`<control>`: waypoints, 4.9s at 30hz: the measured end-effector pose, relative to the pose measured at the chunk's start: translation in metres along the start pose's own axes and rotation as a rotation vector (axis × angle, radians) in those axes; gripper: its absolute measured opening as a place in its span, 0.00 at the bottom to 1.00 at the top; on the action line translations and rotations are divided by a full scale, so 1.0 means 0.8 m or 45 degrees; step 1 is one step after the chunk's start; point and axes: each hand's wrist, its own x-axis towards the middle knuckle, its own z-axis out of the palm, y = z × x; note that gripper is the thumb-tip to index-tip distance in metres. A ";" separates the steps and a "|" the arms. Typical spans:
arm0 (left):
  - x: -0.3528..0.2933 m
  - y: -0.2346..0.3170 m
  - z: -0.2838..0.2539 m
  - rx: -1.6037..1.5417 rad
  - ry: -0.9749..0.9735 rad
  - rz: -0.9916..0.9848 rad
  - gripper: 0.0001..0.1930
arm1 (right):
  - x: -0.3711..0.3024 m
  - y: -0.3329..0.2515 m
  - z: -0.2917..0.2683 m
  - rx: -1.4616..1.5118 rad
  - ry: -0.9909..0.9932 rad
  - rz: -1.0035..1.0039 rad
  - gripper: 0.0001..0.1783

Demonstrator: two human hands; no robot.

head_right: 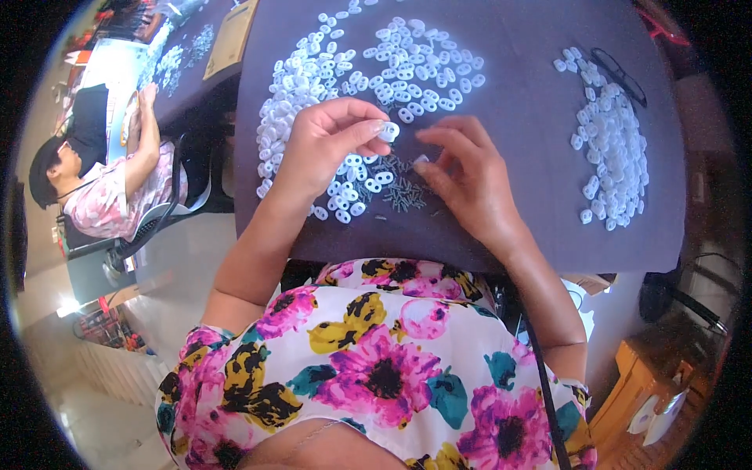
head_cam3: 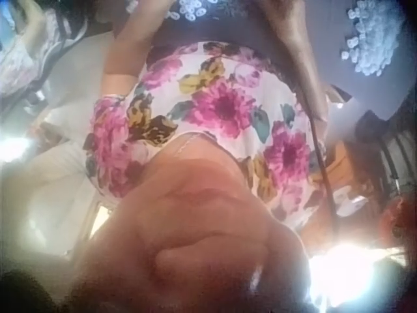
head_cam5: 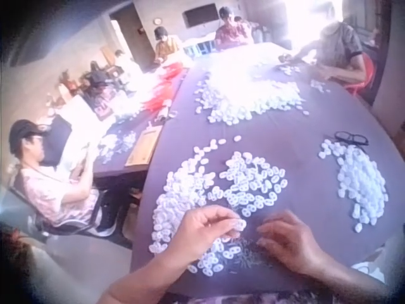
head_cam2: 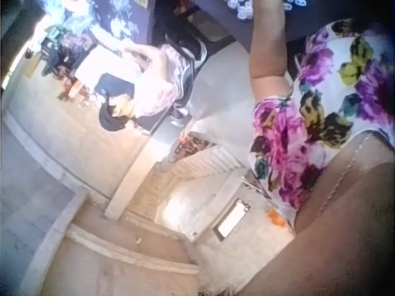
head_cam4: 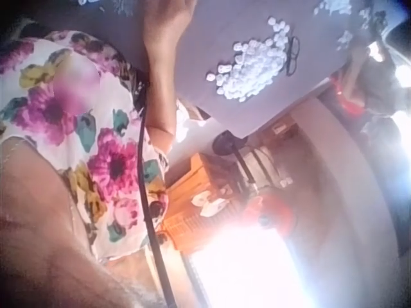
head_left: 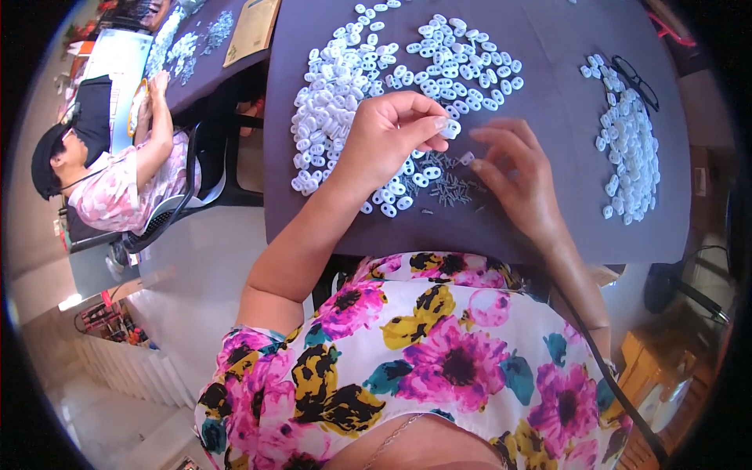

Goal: The person assembles cord locks by hand, picking up plastic toggle components and metal springs from the table, inserting the springs into the pieces, and pressing the plastic parts together.

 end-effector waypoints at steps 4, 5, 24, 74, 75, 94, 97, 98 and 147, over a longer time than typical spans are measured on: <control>-0.010 0.008 0.018 0.016 -0.041 0.010 0.06 | 0.007 -0.024 -0.005 -0.181 -0.068 -0.047 0.17; -0.014 0.009 0.021 0.016 -0.048 0.011 0.06 | 0.006 -0.027 -0.003 -0.183 -0.062 -0.045 0.17; -0.036 0.015 0.037 0.420 -0.251 0.240 0.09 | -0.017 -0.013 -0.006 -0.367 -0.198 -0.325 0.12; -0.041 0.005 0.028 -0.100 -0.182 -0.050 0.12 | -0.026 -0.001 0.013 0.361 -0.067 -0.008 0.15; -0.042 0.005 0.028 -0.099 -0.182 -0.051 0.12 | -0.026 -0.005 0.014 0.366 -0.069 -0.004 0.15; -0.048 -0.001 0.030 -0.070 -0.237 -0.059 0.12 | -0.031 0.009 0.018 0.579 -0.110 -0.063 0.09; -0.049 -0.003 0.029 -0.054 -0.255 -0.063 0.13 | -0.030 0.008 0.018 0.631 -0.139 -0.021 0.09; -0.049 -0.004 0.028 -0.043 -0.255 -0.043 0.13 | -0.030 0.008 0.018 0.632 -0.139 -0.020 0.09; -0.009 -0.004 0.016 0.149 -0.241 -0.092 0.06 | 0.007 -0.014 0.003 0.250 -0.151 0.099 0.15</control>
